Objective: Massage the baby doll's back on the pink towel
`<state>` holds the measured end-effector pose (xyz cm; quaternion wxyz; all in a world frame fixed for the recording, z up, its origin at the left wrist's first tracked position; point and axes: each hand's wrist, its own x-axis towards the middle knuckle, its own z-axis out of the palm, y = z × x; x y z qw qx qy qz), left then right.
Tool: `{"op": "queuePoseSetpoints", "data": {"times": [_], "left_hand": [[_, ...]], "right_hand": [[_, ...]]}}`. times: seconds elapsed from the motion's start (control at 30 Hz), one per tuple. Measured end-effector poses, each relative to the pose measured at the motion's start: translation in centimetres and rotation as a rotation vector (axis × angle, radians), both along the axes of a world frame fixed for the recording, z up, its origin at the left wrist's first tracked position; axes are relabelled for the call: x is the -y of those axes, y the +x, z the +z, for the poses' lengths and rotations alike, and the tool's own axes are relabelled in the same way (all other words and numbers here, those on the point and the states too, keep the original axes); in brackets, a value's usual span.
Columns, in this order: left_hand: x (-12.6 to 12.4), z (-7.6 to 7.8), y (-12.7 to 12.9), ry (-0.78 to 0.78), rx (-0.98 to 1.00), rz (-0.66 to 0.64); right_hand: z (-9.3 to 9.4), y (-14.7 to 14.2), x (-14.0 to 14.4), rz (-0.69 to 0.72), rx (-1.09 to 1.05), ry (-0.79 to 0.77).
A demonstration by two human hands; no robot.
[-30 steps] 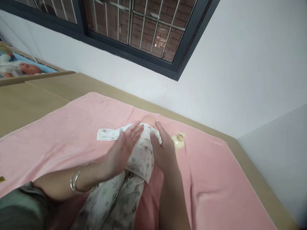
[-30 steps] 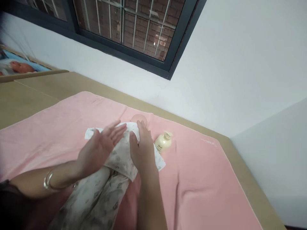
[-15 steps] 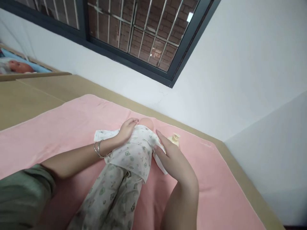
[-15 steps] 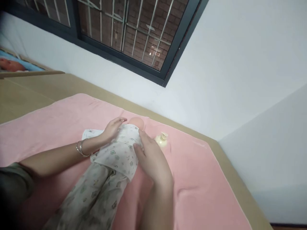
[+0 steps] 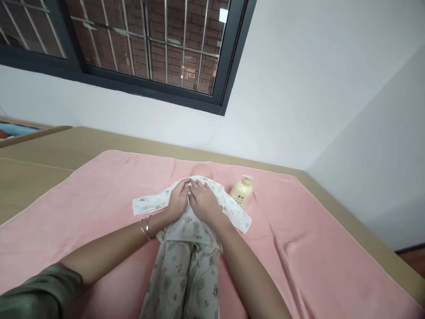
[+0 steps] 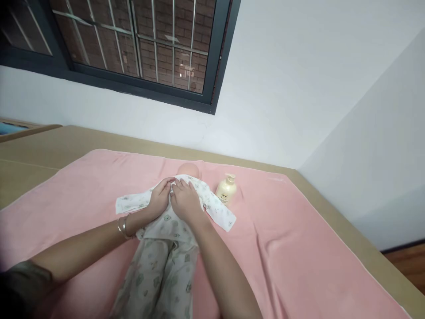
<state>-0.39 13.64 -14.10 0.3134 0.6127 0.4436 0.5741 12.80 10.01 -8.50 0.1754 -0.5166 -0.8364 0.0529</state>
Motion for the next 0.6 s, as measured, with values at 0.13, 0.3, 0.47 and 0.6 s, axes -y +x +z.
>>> {"op": "queuePoseSetpoints", "data": {"times": [0.13, 0.3, 0.47, 0.6], "left_hand": [[-0.4, 0.0, 0.2, -0.014, -0.064, -0.001], [-1.0, 0.4, 0.3, -0.044, -0.079, -0.004], [-1.2, -0.4, 0.4, 0.019, -0.134, 0.019], [-1.1, -0.6, 0.4, 0.058, -0.184, 0.040]], "right_hand": [[-0.5, 0.6, -0.1, -0.160, 0.012, -0.018], [-1.0, -0.3, 1.3, -0.278, 0.057, 0.047], [-0.1, 0.4, -0.3, 0.030, 0.075, -0.002], [0.5, 0.8, -1.1, -0.178, 0.030, -0.072]]}}
